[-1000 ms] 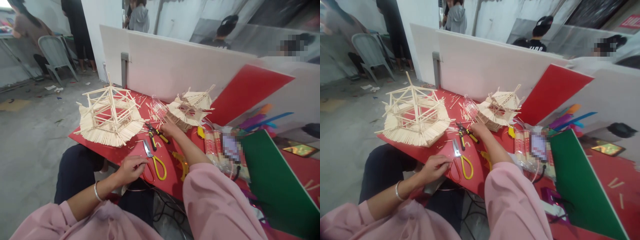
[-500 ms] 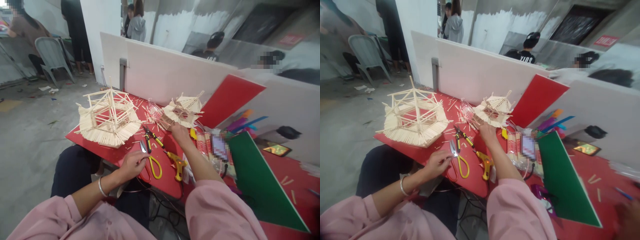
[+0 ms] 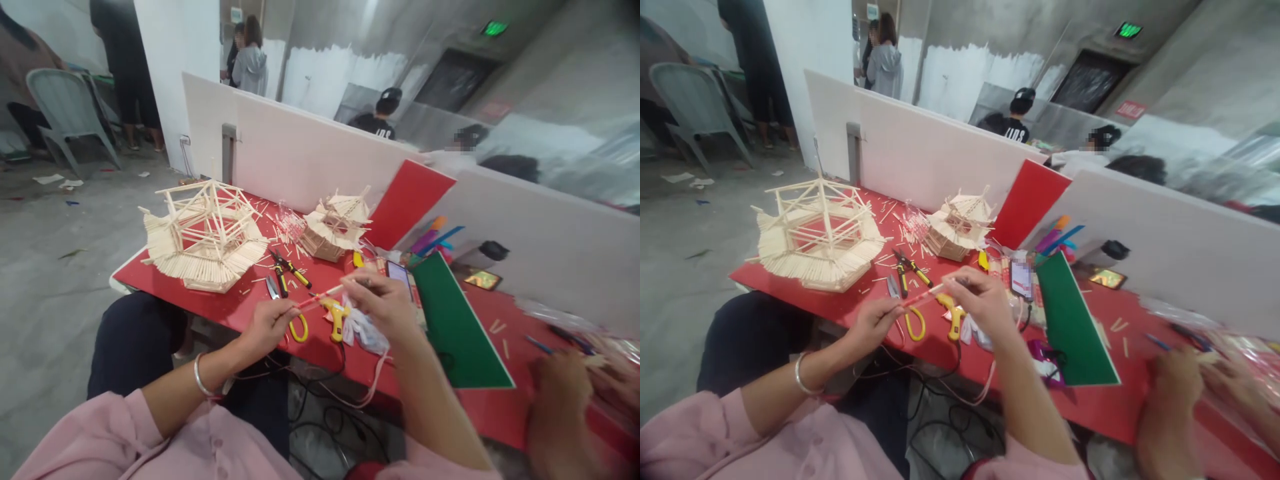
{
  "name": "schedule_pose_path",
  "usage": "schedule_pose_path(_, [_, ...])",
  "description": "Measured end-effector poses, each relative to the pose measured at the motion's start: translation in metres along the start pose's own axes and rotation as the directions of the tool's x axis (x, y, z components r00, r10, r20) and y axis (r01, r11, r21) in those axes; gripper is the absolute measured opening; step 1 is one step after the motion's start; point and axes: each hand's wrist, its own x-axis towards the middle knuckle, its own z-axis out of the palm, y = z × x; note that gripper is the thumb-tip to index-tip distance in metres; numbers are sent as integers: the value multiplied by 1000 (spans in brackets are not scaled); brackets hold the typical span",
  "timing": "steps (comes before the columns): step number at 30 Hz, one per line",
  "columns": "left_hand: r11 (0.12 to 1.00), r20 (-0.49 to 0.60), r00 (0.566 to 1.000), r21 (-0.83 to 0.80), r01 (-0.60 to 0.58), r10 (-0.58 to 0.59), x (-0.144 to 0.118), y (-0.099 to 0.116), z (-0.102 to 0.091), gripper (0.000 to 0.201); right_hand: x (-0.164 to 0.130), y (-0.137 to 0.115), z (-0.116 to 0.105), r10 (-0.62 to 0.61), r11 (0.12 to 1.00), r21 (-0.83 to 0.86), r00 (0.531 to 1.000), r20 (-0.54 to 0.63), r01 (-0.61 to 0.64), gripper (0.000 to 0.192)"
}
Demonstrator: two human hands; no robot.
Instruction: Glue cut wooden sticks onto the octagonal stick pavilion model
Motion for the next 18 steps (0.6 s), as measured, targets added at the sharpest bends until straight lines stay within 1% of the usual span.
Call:
schedule_pose_path(1, [998,-29,999,-49,40,-42,-3,2,0,45,-4,9,19,35,997,63,998,-54,-31,35])
schedule_pose_path(3, [985,-61,991,-134,109,-118,-10,6,-3,47,-16,25,62,45,993,114,994,-97,-34,40])
schedule_pose_path(5, [966,-67,982,-206,159,-176,-17,9,-9,47,-30,34,99,46,989,146,995,-89,-33,37])
schedule_pose_path(6, [956,-58,979,-233,179,-197,-22,9,-14,48,-37,37,112,43,987,160,996,-82,-29,38])
schedule_pose_path(7, [948,-41,976,-250,196,-213,-26,8,-18,50,-43,38,120,39,985,170,997,-61,-28,38])
schedule_pose_path(8, [944,-23,975,-255,209,-222,-30,7,-22,51,-47,39,124,32,984,176,999,-37,-25,36])
schedule_pose_path(10, [944,4,972,-238,229,-235,-36,6,-30,51,-48,38,121,21,984,180,1000,-11,-19,32])
schedule_pose_path(11, [947,7,972,-222,231,-236,-37,6,-33,51,-46,36,117,16,984,178,1000,-27,-11,31])
schedule_pose_path(12, [952,6,973,-203,229,-232,-38,6,-35,50,-43,34,111,5,986,165,998,-64,5,34])
schedule_pose_path(13, [957,7,974,-183,223,-225,-38,7,-36,49,-40,32,106,-18,991,131,992,-126,35,37])
schedule_pose_path(15, [966,30,977,-147,211,-209,-40,9,-37,47,-32,22,95,-99,994,11,962,-252,106,42])
schedule_pose_path(17, [972,73,977,-111,206,-199,-45,5,-39,45,-23,8,78,-198,978,-129,913,-357,162,44])
schedule_pose_path(18, [975,105,974,-78,208,-199,-51,0,-41,44,-18,0,66,-237,967,-184,882,-407,175,44])
